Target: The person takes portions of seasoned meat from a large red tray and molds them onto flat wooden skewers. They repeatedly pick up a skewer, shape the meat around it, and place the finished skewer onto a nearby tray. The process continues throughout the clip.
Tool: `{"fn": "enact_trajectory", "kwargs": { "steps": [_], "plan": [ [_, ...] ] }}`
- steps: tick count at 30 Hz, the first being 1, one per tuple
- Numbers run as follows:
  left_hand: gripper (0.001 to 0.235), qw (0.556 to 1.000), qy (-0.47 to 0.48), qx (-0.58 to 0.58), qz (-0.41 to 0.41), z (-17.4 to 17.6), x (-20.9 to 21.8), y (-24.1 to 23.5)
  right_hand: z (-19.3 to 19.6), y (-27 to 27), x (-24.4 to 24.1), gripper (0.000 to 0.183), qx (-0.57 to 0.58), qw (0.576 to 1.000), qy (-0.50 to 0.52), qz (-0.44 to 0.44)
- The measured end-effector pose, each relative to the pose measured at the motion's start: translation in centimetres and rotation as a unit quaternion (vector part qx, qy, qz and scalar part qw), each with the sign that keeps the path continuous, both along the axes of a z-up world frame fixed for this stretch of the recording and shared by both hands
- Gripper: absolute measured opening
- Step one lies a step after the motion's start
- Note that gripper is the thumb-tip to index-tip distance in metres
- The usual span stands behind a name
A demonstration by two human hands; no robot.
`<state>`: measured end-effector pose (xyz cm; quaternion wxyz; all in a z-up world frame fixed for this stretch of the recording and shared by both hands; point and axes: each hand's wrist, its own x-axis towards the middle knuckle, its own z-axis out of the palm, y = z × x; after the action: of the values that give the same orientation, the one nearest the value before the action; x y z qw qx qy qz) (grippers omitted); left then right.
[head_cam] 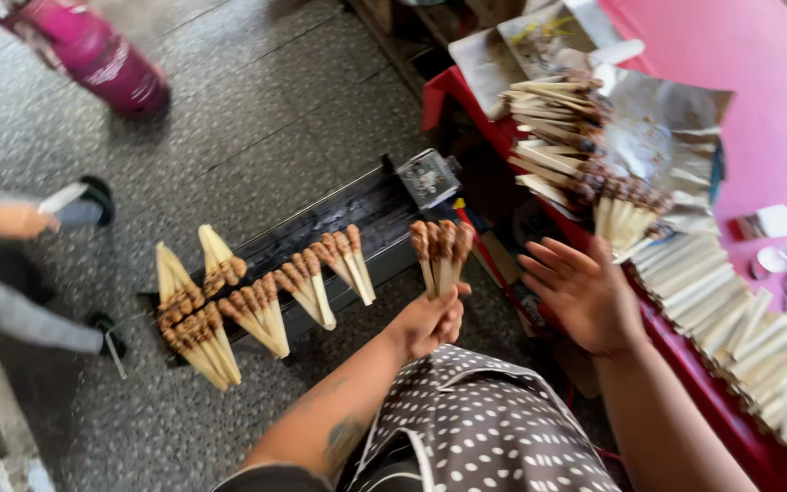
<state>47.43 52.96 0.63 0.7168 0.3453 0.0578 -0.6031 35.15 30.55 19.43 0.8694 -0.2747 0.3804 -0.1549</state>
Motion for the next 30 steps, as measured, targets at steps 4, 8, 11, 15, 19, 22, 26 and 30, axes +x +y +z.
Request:
{"fn": "enact_trajectory", "kwargs": {
  "steps": [4,8,11,15,19,22,26,30],
  "plan": [
    [0.037,0.988,0.09,0.019,0.123,-3.6,4.6,-0.7,-4.9,-3.8,-9.5,0.058,-0.032,0.998,-0.029,0.038],
    [0.032,0.972,0.119,0.031,0.201,-8.1,7.5,-1.7,-8.1,-5.1,-19.9,0.051,-0.068,0.996,0.047,-0.04],
    [0.034,0.97,0.132,0.013,0.205,-11.2,8.8,-2.6,-10.4,-4.6,-25.9,0.042,-0.064,0.986,0.122,-0.095],
    [0.05,0.965,0.138,0.024,0.223,-13.9,9.9,-4.0,-11.8,-2.4,-31.0,0.04,-0.02,0.973,0.182,-0.14],
    [0.066,0.957,0.128,0.111,0.235,-13.3,7.1,-2.9,-12.5,-1.1,-33.8,0.039,0.005,0.96,0.208,-0.187],
    [0.088,0.958,0.121,0.193,0.175,-13.7,3.6,-1.8,-13.7,-1.3,-35.8,0.037,0.012,0.959,0.177,-0.221],
    [0.073,0.963,0.076,0.256,0.039,-14.2,-0.4,-1.3,-12.8,-1.3,-36.1,0.034,0.037,0.935,0.215,-0.28],
    [0.049,0.949,-0.021,0.311,-0.044,-14.4,-2.0,-3.8,-12.4,-3.0,-38.2,0.036,0.053,0.91,0.251,-0.327]
  ]
}}
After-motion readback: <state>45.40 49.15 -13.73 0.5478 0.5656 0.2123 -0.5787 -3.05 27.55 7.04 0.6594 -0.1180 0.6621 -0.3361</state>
